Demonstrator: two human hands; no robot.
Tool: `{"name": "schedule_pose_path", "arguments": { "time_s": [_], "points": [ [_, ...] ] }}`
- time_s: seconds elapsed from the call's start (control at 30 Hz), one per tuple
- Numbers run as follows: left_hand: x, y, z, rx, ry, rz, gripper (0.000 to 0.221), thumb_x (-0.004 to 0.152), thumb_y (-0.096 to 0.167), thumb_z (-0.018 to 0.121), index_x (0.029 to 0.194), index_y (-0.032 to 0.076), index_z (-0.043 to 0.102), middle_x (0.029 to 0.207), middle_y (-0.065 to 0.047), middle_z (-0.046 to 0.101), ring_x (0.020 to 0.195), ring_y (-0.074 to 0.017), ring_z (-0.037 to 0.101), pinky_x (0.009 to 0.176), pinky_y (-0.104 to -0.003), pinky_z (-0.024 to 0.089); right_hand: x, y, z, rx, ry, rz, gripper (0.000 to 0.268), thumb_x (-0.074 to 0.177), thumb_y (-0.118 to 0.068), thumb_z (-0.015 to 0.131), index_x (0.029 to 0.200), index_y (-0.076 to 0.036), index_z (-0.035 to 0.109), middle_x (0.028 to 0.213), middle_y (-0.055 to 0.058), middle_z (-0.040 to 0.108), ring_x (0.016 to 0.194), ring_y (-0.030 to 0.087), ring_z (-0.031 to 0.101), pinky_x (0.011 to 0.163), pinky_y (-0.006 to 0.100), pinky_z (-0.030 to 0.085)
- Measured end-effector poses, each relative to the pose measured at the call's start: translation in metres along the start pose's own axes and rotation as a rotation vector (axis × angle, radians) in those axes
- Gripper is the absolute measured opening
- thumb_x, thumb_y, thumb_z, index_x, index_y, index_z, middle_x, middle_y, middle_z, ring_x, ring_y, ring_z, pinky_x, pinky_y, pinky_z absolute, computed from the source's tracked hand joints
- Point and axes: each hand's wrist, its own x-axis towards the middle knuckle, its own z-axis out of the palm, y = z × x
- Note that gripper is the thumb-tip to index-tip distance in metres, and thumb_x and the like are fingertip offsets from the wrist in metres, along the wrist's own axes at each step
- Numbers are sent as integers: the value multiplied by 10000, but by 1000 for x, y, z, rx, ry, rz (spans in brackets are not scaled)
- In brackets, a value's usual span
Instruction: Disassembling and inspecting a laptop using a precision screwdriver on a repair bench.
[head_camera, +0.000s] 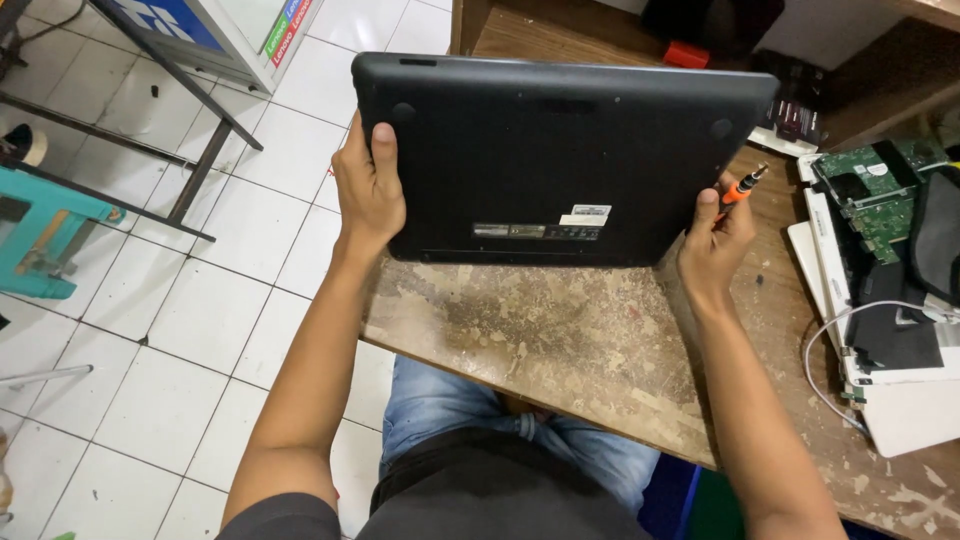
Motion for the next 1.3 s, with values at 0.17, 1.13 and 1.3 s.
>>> {"name": "schedule_pose_path", "arguments": {
  "time_s": [0.17,1.13,1.3],
  "points": [
    [9,-13,5,2,-106,-162,602,1088,523,268,1232,65,632,876,-36,629,758,-170,565,701,-332,441,0,-4,6,-49,-98,104,345,1196,-240,463,1278,54,625,894,62,512,767,159,435,691,338,333],
    [16,-86,32,68,-207,-446,573,1041,615,323,828,121,520,790,19,565,763,-160,507,693,-334,413,8,24,-17,-522,-533,255,403,1027,-157,726,1429,-132,701,632,57,668,455,129,448,505,291,417],
    [15,-93,36,97,-232,-492,548,1053,620,325,763,156,360,722,38,419,711,-145,400,655,-327,332,5,53,-14,-697,-465,100,272,1059,-279,778,1242,-79,802,760,108,756,622,259,691,476,384,512]
  ]
}}
